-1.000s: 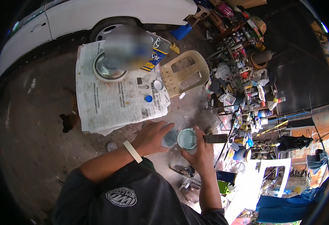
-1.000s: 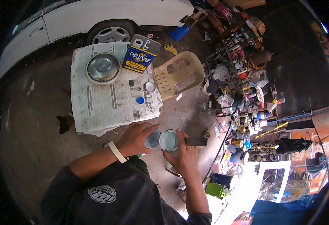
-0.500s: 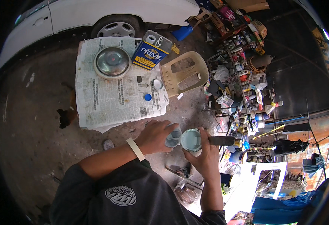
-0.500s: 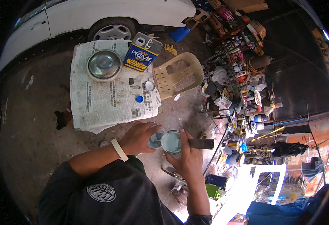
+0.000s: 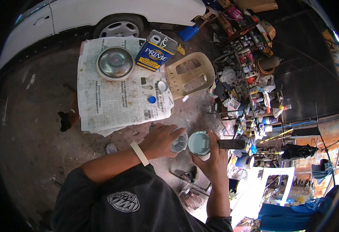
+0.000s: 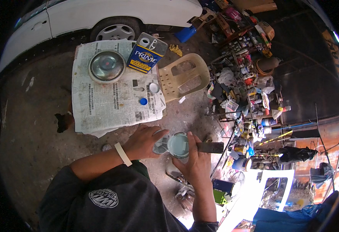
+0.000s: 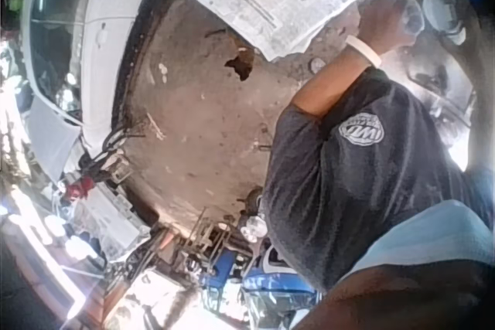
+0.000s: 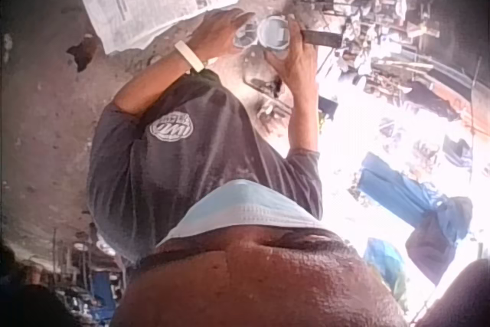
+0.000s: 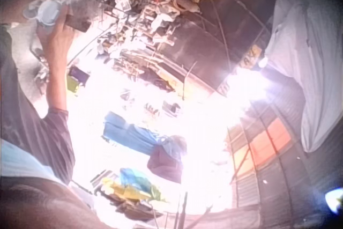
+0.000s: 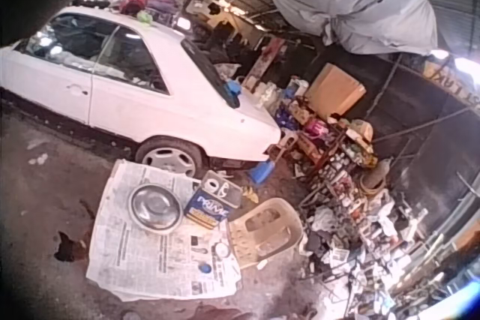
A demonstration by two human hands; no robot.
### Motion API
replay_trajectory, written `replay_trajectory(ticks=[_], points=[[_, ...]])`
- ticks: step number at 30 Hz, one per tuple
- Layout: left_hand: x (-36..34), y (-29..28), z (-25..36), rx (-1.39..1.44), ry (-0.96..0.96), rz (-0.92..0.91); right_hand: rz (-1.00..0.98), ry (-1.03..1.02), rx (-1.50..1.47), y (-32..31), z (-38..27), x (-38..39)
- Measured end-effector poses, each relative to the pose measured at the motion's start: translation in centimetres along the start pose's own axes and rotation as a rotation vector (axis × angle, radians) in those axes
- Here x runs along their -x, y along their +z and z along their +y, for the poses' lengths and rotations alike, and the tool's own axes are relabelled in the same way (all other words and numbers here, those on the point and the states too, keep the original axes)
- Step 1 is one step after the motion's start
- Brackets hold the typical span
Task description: The person prepares paint by cutting a face mask to use as a filter, pouring paint into a container, and then mixing it with a stick.
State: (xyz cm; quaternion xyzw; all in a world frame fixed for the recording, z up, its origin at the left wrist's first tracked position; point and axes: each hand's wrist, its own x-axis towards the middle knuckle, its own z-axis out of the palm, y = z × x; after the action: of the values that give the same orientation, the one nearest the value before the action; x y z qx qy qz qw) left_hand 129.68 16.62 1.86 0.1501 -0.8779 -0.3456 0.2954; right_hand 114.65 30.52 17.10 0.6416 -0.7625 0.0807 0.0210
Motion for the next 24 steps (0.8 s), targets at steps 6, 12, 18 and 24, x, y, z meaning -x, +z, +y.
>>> replay_trajectory(ticks=[6,12,18,24], points=[[0.04,-0.30,0.03,-0.014,0.004,0.016,0.011,-0.020,0.021,-0.11,-0.02,-0.20],[0.15,-0.22,0.00,-0.018,0.004,0.021,0.005,-0.026,0.022,-0.40,-0.28,-0.22],[0.09,-0.27,0.09,-0.006,0.010,0.012,0.023,-0.052,0.054,-0.60,-0.41,-0.23],[0.06,-0.28,0.11,0.006,0.009,0.006,0.023,-0.072,0.076,-0.93,-0.66,-0.42]])
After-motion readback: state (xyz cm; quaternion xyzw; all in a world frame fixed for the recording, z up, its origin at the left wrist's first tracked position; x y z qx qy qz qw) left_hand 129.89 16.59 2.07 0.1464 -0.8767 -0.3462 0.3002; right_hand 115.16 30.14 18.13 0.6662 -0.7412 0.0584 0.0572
